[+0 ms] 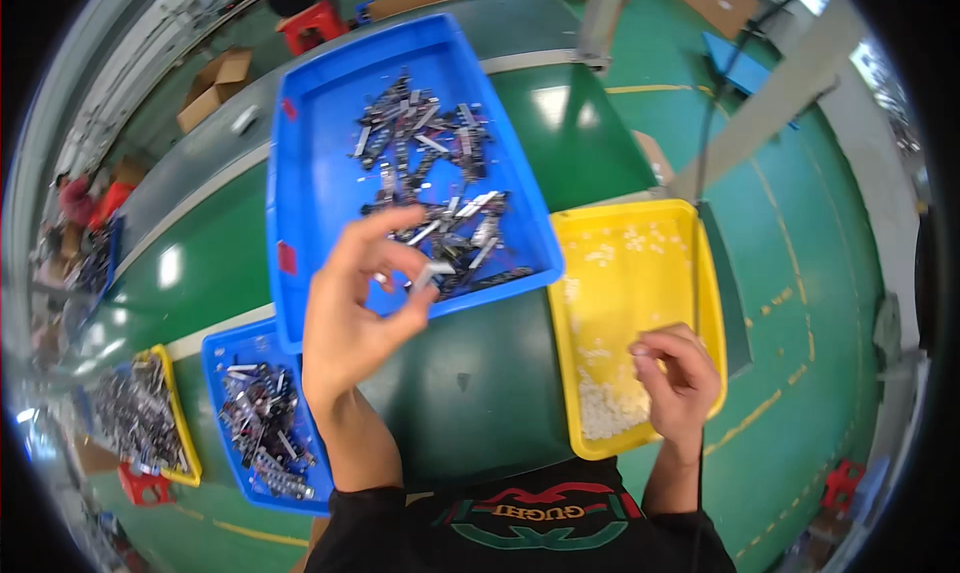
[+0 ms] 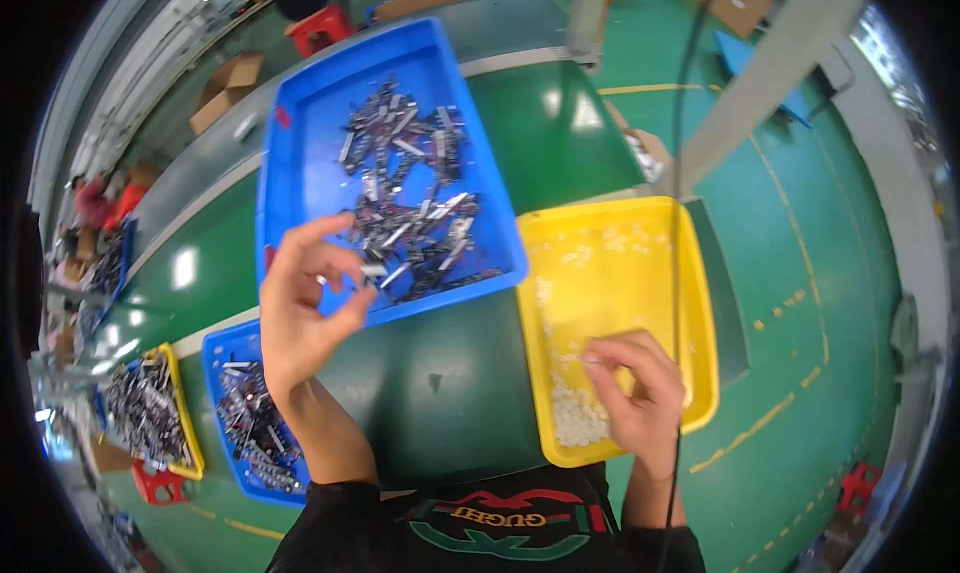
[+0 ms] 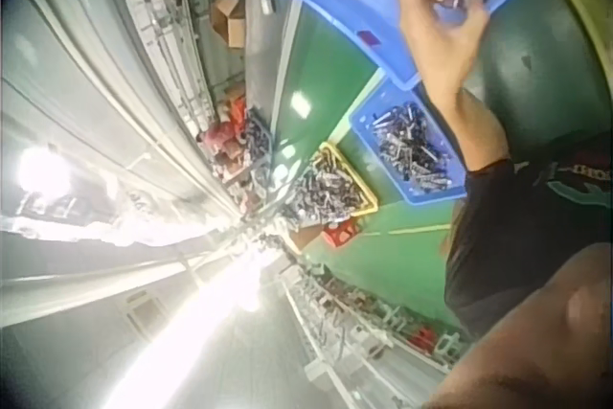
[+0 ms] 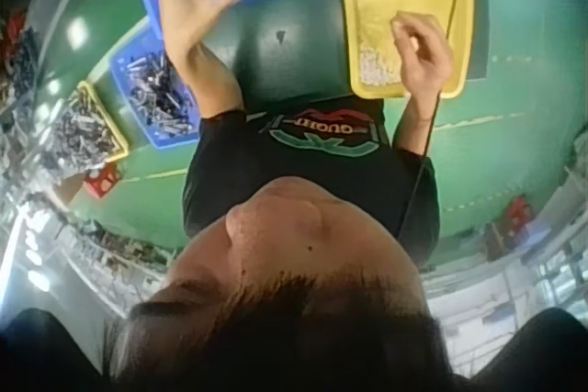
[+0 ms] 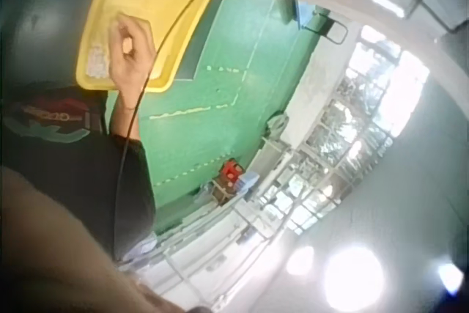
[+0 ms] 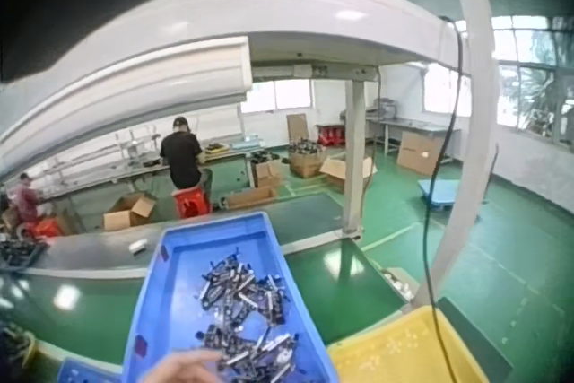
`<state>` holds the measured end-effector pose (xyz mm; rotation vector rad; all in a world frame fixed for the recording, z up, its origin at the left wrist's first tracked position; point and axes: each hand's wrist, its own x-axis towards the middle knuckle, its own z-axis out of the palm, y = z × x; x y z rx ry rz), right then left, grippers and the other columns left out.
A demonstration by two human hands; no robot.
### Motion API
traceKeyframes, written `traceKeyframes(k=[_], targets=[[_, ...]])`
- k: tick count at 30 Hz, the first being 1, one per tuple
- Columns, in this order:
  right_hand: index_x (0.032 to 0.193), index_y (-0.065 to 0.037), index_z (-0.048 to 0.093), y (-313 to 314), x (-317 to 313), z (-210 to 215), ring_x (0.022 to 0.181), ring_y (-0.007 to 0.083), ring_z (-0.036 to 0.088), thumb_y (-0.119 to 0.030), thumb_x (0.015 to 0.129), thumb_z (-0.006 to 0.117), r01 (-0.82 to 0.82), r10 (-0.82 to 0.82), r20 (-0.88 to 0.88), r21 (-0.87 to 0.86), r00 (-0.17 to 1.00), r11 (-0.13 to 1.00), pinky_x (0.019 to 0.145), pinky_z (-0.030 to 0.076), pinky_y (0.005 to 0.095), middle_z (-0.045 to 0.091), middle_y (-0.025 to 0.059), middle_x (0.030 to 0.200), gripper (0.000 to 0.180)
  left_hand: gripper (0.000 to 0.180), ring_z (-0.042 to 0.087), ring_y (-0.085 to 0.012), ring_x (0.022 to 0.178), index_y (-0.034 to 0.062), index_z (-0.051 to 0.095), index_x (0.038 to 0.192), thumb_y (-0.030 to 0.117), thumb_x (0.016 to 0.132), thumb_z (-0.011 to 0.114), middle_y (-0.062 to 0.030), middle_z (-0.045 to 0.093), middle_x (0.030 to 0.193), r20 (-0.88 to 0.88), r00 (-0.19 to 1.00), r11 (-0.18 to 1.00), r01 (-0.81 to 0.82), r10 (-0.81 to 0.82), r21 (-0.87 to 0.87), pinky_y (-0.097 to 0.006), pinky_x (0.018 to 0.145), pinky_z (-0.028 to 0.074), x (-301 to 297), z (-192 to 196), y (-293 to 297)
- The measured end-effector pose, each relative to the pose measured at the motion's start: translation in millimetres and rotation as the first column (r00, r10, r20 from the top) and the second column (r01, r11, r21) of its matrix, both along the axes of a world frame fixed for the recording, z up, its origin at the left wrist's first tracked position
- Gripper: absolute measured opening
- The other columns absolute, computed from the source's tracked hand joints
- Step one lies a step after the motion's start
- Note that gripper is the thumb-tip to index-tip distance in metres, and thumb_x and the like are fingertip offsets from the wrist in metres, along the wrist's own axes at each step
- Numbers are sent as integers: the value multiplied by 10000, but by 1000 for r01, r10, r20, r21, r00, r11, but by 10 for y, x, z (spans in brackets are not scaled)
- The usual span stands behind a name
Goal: The person repeatedly picks up small electronic modules from a blue tray and inserts white cylindrical components into them. The person handles the items one at a time, performing a repetitive assembly action throughout the clip.
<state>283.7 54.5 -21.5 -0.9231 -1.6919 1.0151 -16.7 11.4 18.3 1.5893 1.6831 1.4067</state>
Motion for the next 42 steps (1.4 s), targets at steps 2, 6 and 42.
traceKeyframes(k=[2, 6, 42], targets=[[901, 12, 679, 48, -181, 214, 749, 226, 605, 86, 716, 714, -150, 146, 38, 187, 989, 971, 670, 486, 288, 636, 136, 904, 202, 638, 569, -80, 739, 39, 535, 1240, -99, 641, 702, -2, 617, 769, 47, 978, 976, 206, -203, -75, -221, 641, 396, 179, -7, 21], [937, 2, 693, 74, -484, 480, 816, 249, 621, 63, 700, 738, -277, 251, 118, 373, 961, 886, 686, 510, 316, 625, 137, 1007, 248, 675, 641, -157, 703, 111, 511, 1297, -77, 672, 684, -23, 650, 767, 27, 881, 863, 469, -473, -187, -286, 618, 500, 475, 87, -3], [957, 33, 681, 52, -550, 290, 699, 130, 597, 79, 773, 700, -139, 161, -133, 167, 978, 976, 583, 464, 231, 654, 110, 899, 191, 240, 635, -146, 712, -9, 648, 939, -86, 730, 739, -115, 711, 843, 210, 955, 914, 116, -211, 389, -294, 680, 361, 859, -255, 63]])
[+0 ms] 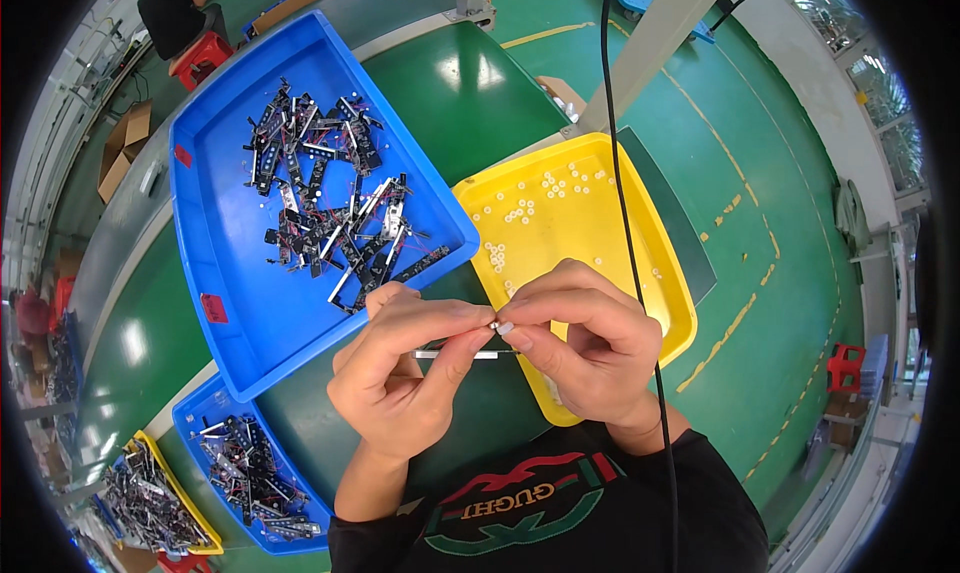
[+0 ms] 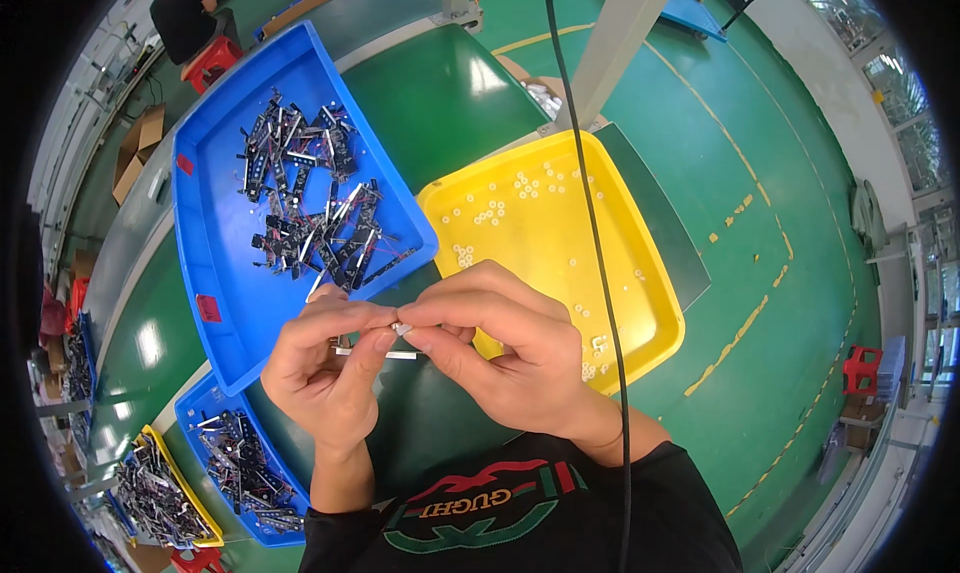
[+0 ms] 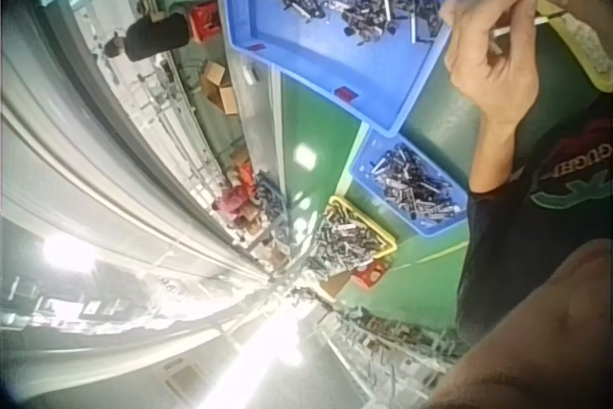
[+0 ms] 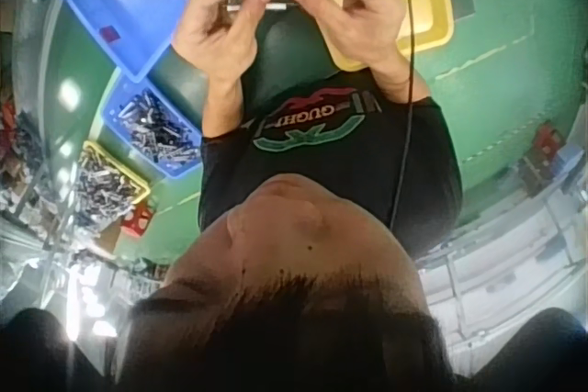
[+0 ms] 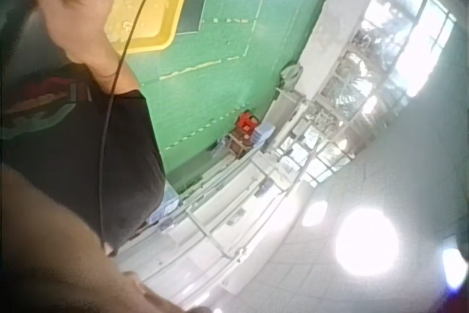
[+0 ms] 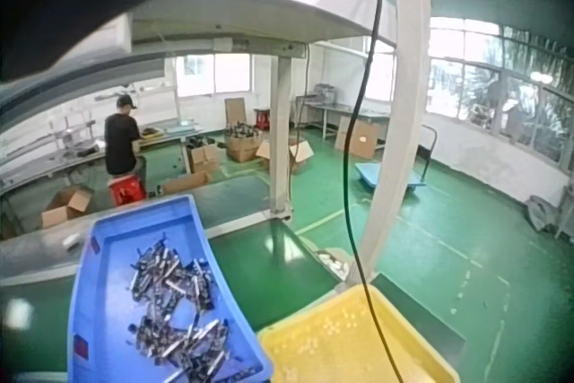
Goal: The person repeatedly picks up small electronic modules from a blue tray and inserts white cylindrical components into them. The person handles the items one at a time, performing a repetitive assembly action throughout the clip.
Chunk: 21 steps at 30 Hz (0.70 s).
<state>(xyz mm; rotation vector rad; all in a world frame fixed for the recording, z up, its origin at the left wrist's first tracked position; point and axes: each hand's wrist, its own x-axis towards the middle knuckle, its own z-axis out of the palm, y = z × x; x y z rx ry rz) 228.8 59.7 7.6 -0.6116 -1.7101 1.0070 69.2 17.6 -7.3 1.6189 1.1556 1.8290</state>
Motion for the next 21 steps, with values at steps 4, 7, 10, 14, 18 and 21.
traceKeyframes(k=[4, 7, 10, 14, 18, 21], targets=[[958, 31, 681, 2, 18, -27, 683, 120, 589, 79, 775, 698, -40, 40, -14, -25, 999, 999, 576, 454, 222, 652, 108, 893, 191, 278, 643, -138, 701, 33, 606, 944, -96, 731, 730, -94, 723, 861, -21, 999, 1000, -25, 26, 19, -309, 706, 344, 23, 23, -22], [953, 27, 682, -6, 20, -42, 673, 110, 579, 78, 773, 700, -43, 42, -30, -43, 999, 998, 568, 445, 216, 652, 107, 887, 188, 270, 653, -148, 705, 44, 600, 919, -92, 724, 730, -96, 724, 864, -138, 989, 998, -56, 61, 38, -317, 734, 353, 11, 66, -54], [945, 23, 675, -14, 10, -56, 657, 103, 571, 83, 767, 704, -41, 40, -41, -29, 998, 999, 562, 439, 213, 653, 107, 884, 189, 286, 658, -146, 706, 62, 579, 911, -94, 716, 718, -102, 725, 877, -236, 969, 995, -58, 76, 85, -319, 760, 357, -26, 79, -63], [936, 23, 655, -45, -11, -102, 640, 99, 568, 96, 760, 704, -62, 56, -92, -60, 994, 996, 558, 435, 211, 654, 108, 883, 197, 305, 655, -142, 706, 84, 555, 907, -99, 711, 700, -97, 726, 878, -286, 948, 985, -103, 139, 136, -326, 787, 355, -1, 103, -79], [939, 23, 636, -72, -50, -123, 642, 98, 571, 113, 766, 690, -62, 49, -145, -85, 988, 994, 562, 437, 211, 653, 110, 874, 203, 345, 651, -140, 721, 96, 541, 944, -98, 707, 697, -84, 727, 883, -164, 982, 991, -82, 98, 103, -324, 783, 345, 10, 71, -88], [948, 28, 623, -59, -57, -182, 664, 103, 581, 118, 783, 671, -55, 35, -171, -115, 985, 992, 583, 445, 214, 650, 115, 880, 194, 384, 604, -143, 680, 93, 448, 999, -87, 746, 673, -124, 717, 851, -228, 968, 993, 114, -104, 30, -342, 772, 323, -14, 193, -102]])
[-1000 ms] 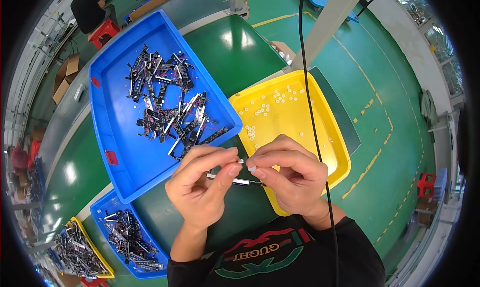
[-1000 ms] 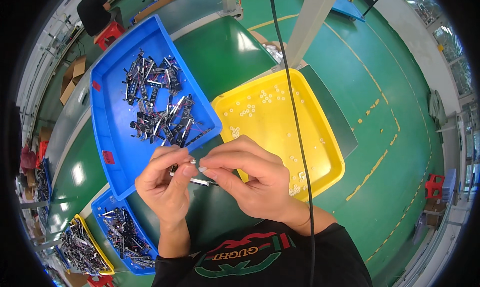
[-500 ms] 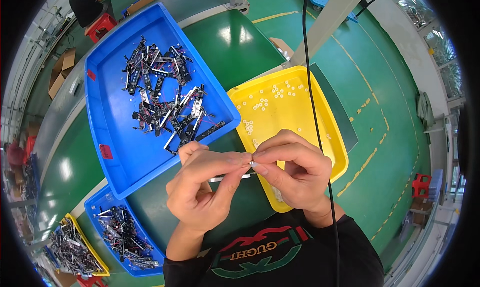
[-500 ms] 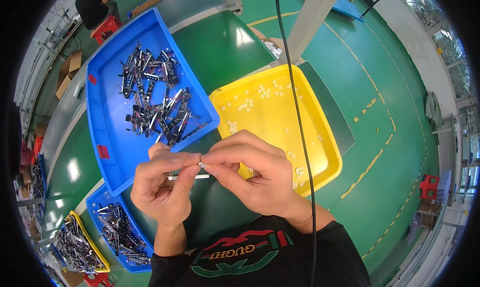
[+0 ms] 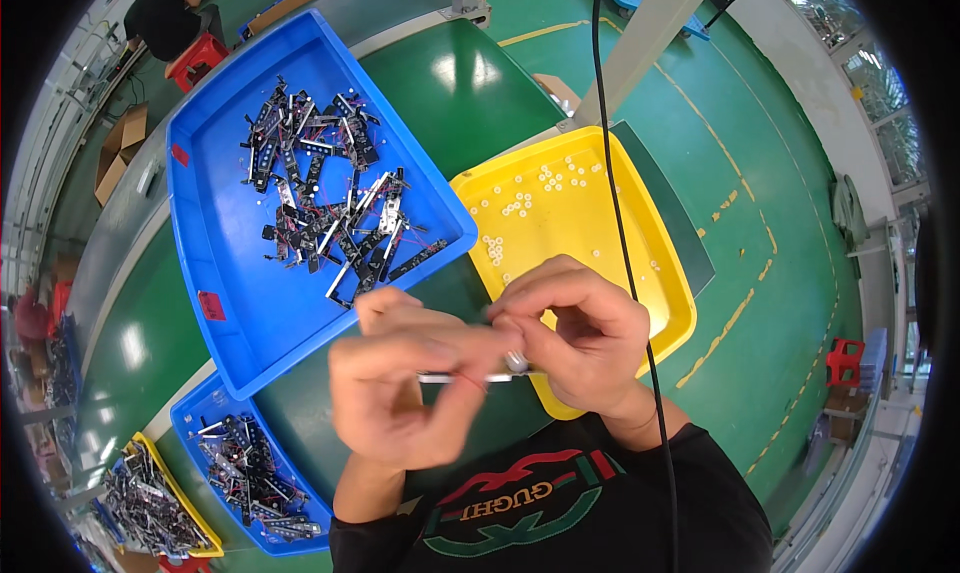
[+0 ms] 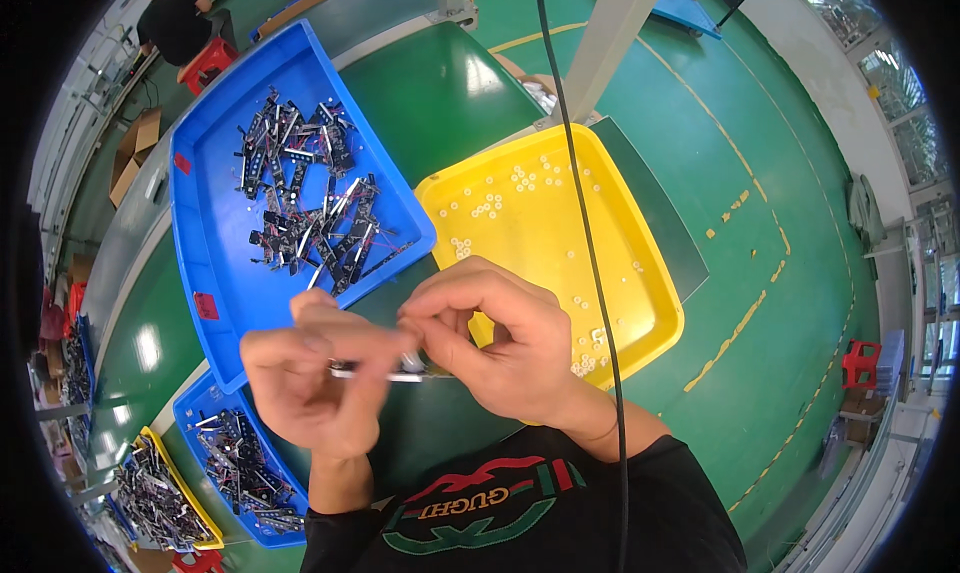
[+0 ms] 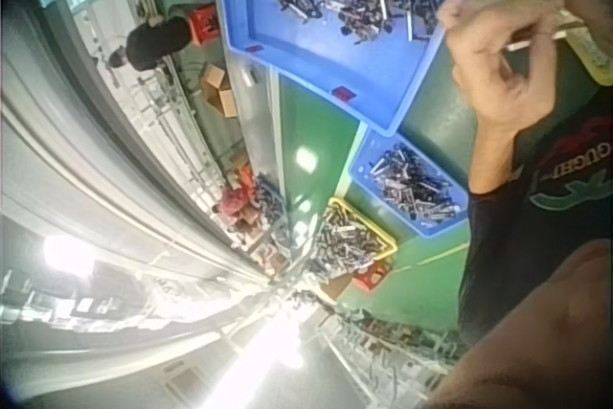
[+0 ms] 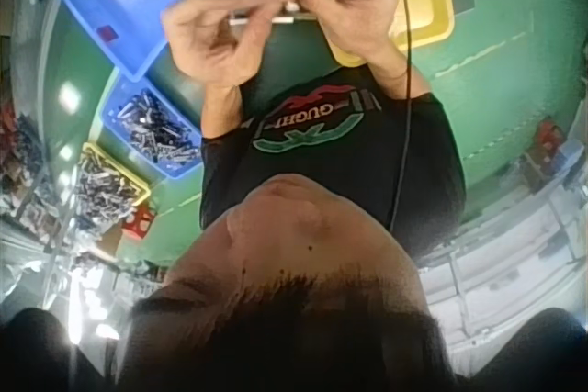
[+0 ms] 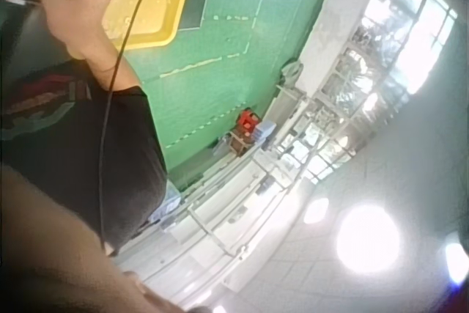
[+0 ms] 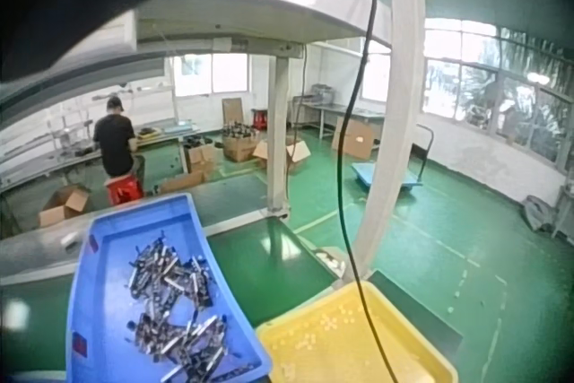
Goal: The person repeatedly picks up small electronic modules from a blue tray and inserts white cylindrical components into them. The person handles the items one at a time, performing a repetitive assembly action throughout the clip.
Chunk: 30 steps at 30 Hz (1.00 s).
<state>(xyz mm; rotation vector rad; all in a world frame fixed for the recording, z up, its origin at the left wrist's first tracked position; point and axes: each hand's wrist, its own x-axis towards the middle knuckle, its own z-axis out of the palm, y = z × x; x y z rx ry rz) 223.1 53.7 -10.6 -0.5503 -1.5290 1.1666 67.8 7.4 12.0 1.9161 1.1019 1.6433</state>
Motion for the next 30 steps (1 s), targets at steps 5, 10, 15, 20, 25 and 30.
traceKeyframes(k=[5, 10, 15, 20, 25, 30], targets=[[991, 57, 599, -18, 46, 24, 734, 122, 602, 106, 827, 636, -72, 52, -149, -133, 988, 988, 656, 484, 237, 630, 119, 922, 176, 391, 587, -166, 669, 66, 378, 1036, -91, 785, 634, -153, 700, 804, -33, 998, 998, 54, -54, 16, -320, 719, 362, 75, -38, 7], [1007, 58, 610, -46, 110, 90, 719, 113, 595, 110, 812, 634, -85, 72, -97, -136, 993, 987, 646, 474, 225, 636, 119, 912, 203, 402, 590, -177, 690, 41, 350, 1070, -75, 815, 639, -166, 688, 821, 332, 938, 991, -56, 95, -124, -275, 692, 423, 129, -98, 5], [971, 36, 635, -39, 109, 114, 651, 97, 571, 93, 751, 699, 0, -7, 52, 140, 999, 990, 566, 443, 208, 651, 108, 886, 237, 418, 592, -177, 691, 60, 356, 1097, -65, 819, 643, -163, 691, 826, 289, 953, 995, -75, 91, -65, -292, 696, 413, 165, -107, -21], [968, 29, 632, -56, 98, 86, 633, 95, 580, 92, 749, 715, 36, -40, 23, 147, 999, 988, 544, 445, 204, 660, 109, 881, 243, 437, 606, -188, 681, 82, 360, 1101, -62, 807, 651, -169, 694, 833, 154, 985, 995, -85, 76, 54, -308, 682, 390, 129, -122, -28], [964, 30, 630, -56, 95, 47, 641, 100, 590, 73, 752, 733, 38, -35, -25, 131, 999, 991, 549, 457, 205, 662, 110, 875, 240, 459, 600, -175, 642, 91, 363, 1064, -59, 771, 684, -161, 692, 812, 124, 991, 994, -64, 52, 89, -303, 649, 364, 138, -117, -23], [981, -2, 652, -58, 148, 59, 628, 92, 578, 8, 727, 782, -110, 110, 26, 8, 994, 994, 546, 461, 200, 659, 74, 866, 286, 550, 627, -151, 659, 100, 404, 1025, -35, 680, 811, -152, 712, 844, 295, 929, 972, 233, -223, 0, -293, 650, 361, 30, -114, 19]])
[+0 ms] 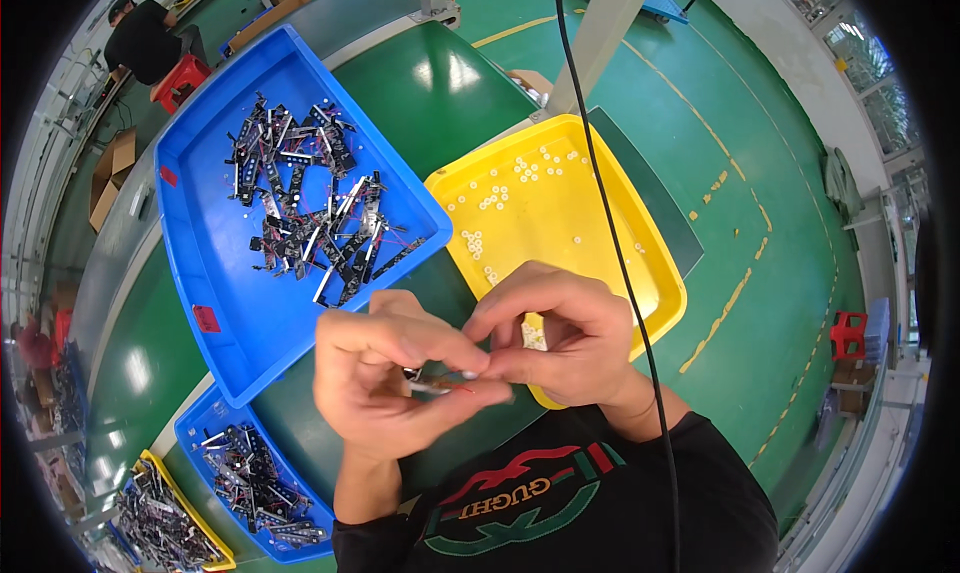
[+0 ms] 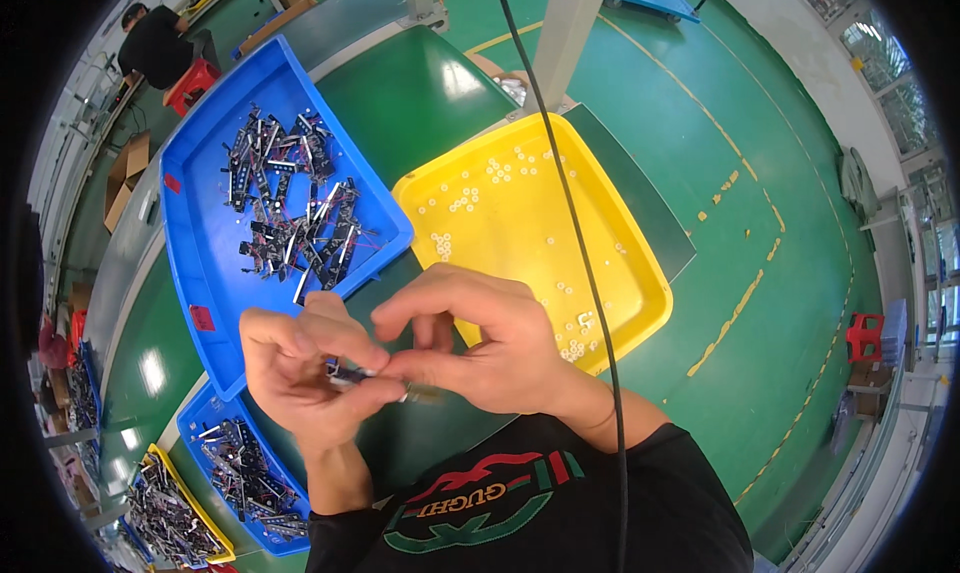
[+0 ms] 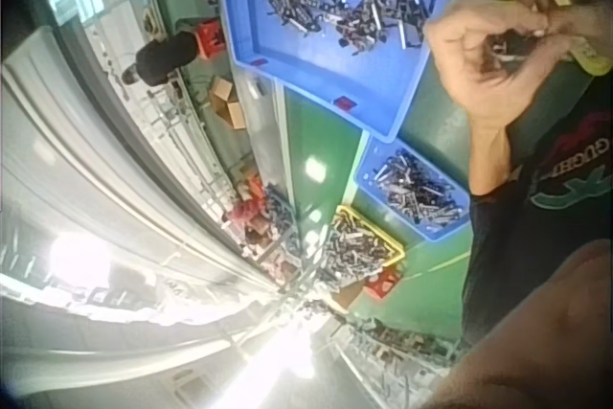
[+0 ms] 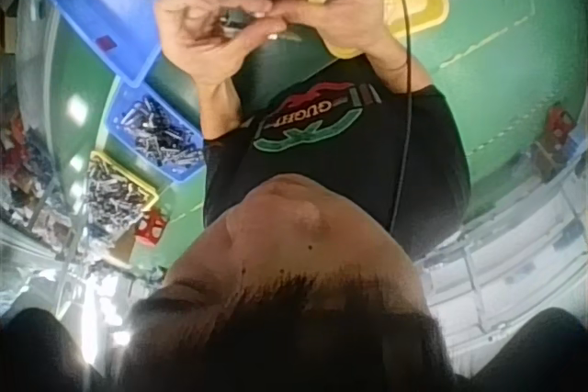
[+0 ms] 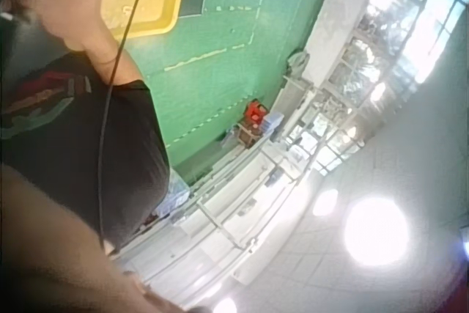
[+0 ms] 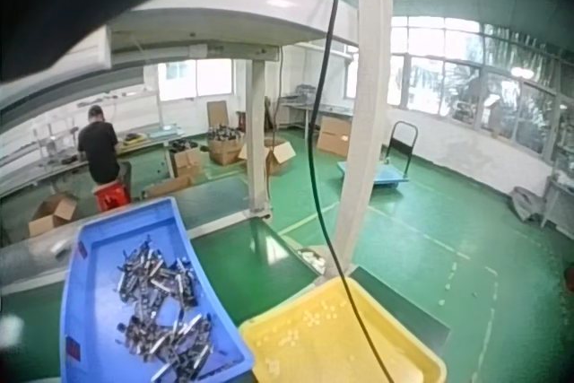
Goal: The person repeatedly picks up small electronic modules from a blue tray and inserts white cylindrical components into them. The person handles the items one at a time, performing a repetitive assembly action throughout the clip.
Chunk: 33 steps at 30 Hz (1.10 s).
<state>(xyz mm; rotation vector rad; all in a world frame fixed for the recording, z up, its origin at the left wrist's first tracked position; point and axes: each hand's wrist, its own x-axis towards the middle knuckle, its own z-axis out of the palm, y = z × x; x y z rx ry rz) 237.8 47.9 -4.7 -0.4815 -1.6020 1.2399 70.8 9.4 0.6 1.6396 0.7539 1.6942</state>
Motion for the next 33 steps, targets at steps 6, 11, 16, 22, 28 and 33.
traceKeyframes(k=[6, 11, 16, 22, 28, 33], targets=[[944, -23, 668, 50, 128, 5, 601, 104, 574, -56, 706, 807, -2, -10, 155, 81, 988, 997, 512, 451, 226, 646, 47, 783, 277, 522, 614, -172, 649, 72, 405, 1008, -18, 686, 805, -162, 685, 751, 61, 989, 983, -126, 136, -136, -279, 586, 398, -247, -199, -241], [916, -28, 671, 396, 525, -195, 683, 242, 617, -53, 763, 708, 119, -396, 717, 405, 573, 906, 598, 491, 316, 630, 91, 807, 160, 323, 522, -101, 763, 90, 366, 933, -77, 824, 620, -100, 616, 852, -162, 736, 669, -668, 657, -327, -221, 705, 408, -732, -371, -1010], [970, -59, 663, 450, 631, -518, 802, 294, 611, -83, 772, 672, 8, -338, 857, 364, 388, 931, 683, 503, 374, 609, 101, 874, 200, 260, 497, -113, 779, 71, 355, 819, 20, 918, 590, -60, 560, 823, -425, 151, 77, -979, 892, -186, -249, 746, 429, -1388, -321, -1892], [924, -24, 656, 316, 419, -727, 822, 326, 608, -31, 763, 662, -20, -245, 871, 280, 425, 960, 716, 498, 380, 594, 128, 885, 162, 143, 499, -112, 745, 24, 531, 941, 64, 883, 656, -26, 534, 814, -664, -100, -161, -986, 741, -31, -249, 703, 445, -2015, -616, -2795], [851, 37, 588, 285, 405, -725, 659, 228, 571, 43, 799, 634, 30, -106, 871, 105, 480, 994, 591, 453, 307, 548, 113, 815, 70, 250, 666, -210, 749, 14, 594, 1042, 85, 825, 697, -136, 697, 874, -879, -8, -333, -927, 477, -172, -317, 693, 503, -2131, -418, -2479], [800, 15, 546, 350, 451, -739, 572, 222, 546, 40, 769, 642, 22, -185, 832, 204, 523, 979, 519, 430, 310, 537, 117, 725, 104, 319, 607, -324, 941, 36, 619, 1108, 169, 825, 681, -180, 653, 1007, -941, -243, -266, -947, 235, 178, -415, 829, 465, -2036, -216, -2337]])
